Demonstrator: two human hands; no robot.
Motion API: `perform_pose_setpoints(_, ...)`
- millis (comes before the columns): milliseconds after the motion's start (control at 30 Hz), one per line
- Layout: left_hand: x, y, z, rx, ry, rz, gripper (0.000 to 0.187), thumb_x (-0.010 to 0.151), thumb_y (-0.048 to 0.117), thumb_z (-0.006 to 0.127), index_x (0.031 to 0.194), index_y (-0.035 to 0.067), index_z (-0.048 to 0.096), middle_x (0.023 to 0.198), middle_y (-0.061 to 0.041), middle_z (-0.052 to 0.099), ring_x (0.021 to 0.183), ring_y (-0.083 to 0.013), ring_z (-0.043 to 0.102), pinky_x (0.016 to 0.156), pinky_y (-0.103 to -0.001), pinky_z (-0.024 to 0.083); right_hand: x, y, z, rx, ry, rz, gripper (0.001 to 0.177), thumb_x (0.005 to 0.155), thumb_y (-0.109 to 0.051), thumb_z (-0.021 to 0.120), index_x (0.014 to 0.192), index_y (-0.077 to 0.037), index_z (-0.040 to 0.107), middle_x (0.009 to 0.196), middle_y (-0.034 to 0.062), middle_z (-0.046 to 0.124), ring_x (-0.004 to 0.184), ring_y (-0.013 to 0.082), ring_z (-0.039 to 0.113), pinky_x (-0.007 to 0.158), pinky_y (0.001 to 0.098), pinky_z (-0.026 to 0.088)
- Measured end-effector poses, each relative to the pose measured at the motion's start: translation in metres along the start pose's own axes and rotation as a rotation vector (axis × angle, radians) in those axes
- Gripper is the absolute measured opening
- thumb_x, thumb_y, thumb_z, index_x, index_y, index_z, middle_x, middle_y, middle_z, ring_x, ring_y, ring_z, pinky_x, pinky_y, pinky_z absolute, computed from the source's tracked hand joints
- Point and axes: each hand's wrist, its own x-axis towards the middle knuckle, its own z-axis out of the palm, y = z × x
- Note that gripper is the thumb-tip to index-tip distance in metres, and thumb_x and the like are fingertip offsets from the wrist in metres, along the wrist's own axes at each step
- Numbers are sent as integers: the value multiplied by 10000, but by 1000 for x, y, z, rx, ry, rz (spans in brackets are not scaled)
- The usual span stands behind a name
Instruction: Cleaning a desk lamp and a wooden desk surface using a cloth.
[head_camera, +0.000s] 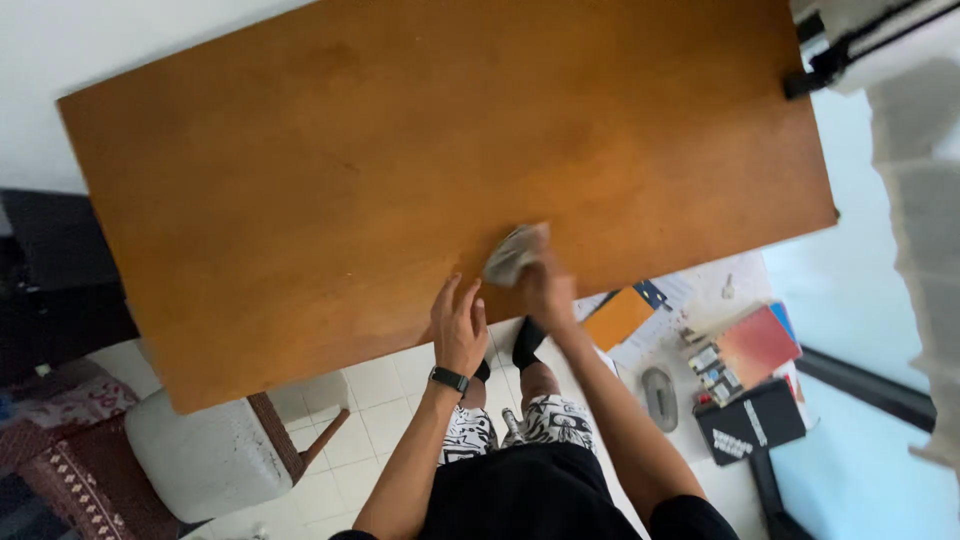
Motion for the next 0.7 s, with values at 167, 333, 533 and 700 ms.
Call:
perform_pose_setpoints(167, 13, -3, -3, -21, 49, -90, 320, 997, 167, 605, 1298, 86, 672, 1499, -199, 509, 1376, -406, 462, 1118, -524, 399, 81, -7, -44, 85, 277, 158, 417, 998, -8, 543, 1409, -67, 586, 1115, 232, 676, 1004, 383, 662, 866, 497, 516)
perform_pose_setpoints(333, 32, -31, -14, -8, 92, -87, 309, 1017, 188, 598, 1304, 101, 672, 1504, -192, 504, 1385, -402, 461, 1126, -528, 391, 115, -19, 13, -89, 458, -47, 520, 933, 69, 539, 1438, -58, 562, 1477, 269, 555, 1365, 445, 533, 1142, 489, 465)
perform_pose_setpoints(533, 58, -85, -47, -11, 170, -68, 352, 1008, 177, 603, 1349, 107, 648, 1497, -182, 526, 1391, -392, 465, 1150, -533, 371, 55, -41, 158, -385, -108, -406, 704, 862, -47, 583, 1521, 129, 405, 1584, 356, 400, 1489, 491, 336, 1206, 542, 356)
perform_pose_setpoints(700, 74, -119, -94, -139, 198, -125, 356, 1008, 159, 596, 1354, 83, 631, 1456, -201, 555, 1372, -393, 491, 1146, -520, 387, 59, -82, 157, 69, -76, -34, 362, 979, -49, 546, 1333, -20, 612, 1127, 209, 680, 992, 335, 635, 859, 471, 544)
